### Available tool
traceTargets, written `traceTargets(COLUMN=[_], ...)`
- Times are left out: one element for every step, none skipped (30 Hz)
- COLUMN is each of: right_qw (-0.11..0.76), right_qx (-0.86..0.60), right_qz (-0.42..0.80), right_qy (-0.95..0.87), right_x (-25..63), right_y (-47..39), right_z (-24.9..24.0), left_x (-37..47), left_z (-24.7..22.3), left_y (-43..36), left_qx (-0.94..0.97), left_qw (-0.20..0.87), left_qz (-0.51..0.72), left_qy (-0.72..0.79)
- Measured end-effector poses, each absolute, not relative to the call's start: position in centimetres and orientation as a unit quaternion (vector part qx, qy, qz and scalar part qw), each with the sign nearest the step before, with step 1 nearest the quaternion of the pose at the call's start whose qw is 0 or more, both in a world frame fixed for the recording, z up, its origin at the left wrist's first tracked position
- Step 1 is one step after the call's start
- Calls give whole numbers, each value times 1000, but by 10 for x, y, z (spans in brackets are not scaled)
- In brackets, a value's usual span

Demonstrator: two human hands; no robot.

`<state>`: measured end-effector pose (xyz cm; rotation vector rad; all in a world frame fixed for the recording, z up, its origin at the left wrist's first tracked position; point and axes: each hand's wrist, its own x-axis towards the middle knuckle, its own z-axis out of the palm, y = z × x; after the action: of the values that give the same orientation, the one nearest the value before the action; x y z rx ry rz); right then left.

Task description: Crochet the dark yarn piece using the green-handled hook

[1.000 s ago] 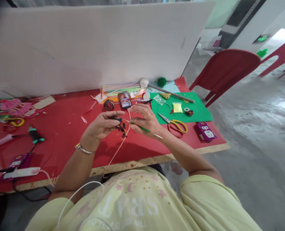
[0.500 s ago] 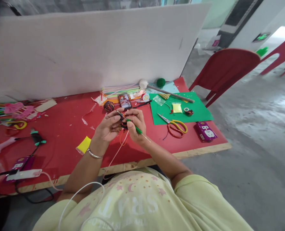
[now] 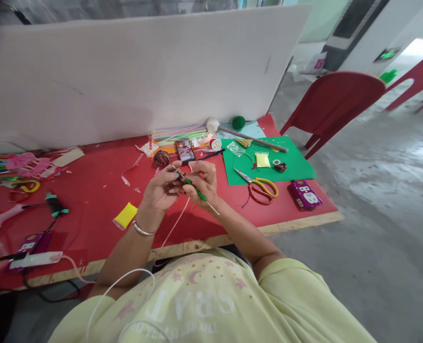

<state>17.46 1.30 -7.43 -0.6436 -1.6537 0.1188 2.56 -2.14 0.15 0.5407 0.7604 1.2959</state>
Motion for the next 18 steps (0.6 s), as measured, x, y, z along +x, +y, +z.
traceTargets(right_qw=[615, 598, 576, 558, 540, 523, 508, 494, 481, 471, 463, 458, 456, 453, 451, 448, 443, 437], right_qx=[-266, -249, -234, -220, -212, -208, -208, -210, -212, -213, -212, -208, -204, -200, -195, -188, -182, -175], right_qz=[34, 19, 12, 9, 9, 11, 14, 17, 19, 20, 20, 18, 18, 19, 22, 25, 28, 30], right_qy=[-741, -761, -783, -800, -814, -827, -836, -843, -850, -856, -860, -864, -866, -869, -871, -874, -878, -882], right_x=[181, 188, 195, 202, 208, 213, 217, 220, 222, 224, 226, 227, 229, 230, 232, 234, 236, 237], right_y=[17, 21, 25, 27, 29, 29, 29, 29, 28, 28, 28, 28, 28, 29, 29, 29, 29, 29], right_z=[-75, -74, -72, -69, -65, -61, -57, -53, -51, -49, -47, -46, -45, -43, -40, -36, -32, -27], left_x=[23, 20, 18, 15, 14, 13, 12, 12, 12, 12, 12, 12, 12, 12, 11, 11, 11, 11], left_z=[2, 2, 3, 3, 3, 4, 4, 5, 5, 5, 5, 5, 5, 5, 5, 6, 6, 7], left_y=[-21, -21, -21, -21, -21, -20, -20, -19, -18, -18, -17, -17, -17, -16, -16, -16, -16, -16], left_qx=[250, 258, 266, 272, 274, 275, 275, 275, 276, 277, 280, 283, 286, 289, 292, 295, 297, 300], left_qw=[696, 694, 691, 688, 685, 682, 679, 676, 675, 673, 672, 671, 669, 668, 666, 665, 665, 665], left_qz=[579, 575, 571, 568, 565, 564, 564, 563, 561, 559, 557, 554, 551, 547, 543, 538, 532, 527], left_qy=[344, 349, 355, 362, 369, 376, 383, 388, 392, 396, 399, 403, 408, 413, 419, 426, 432, 436])
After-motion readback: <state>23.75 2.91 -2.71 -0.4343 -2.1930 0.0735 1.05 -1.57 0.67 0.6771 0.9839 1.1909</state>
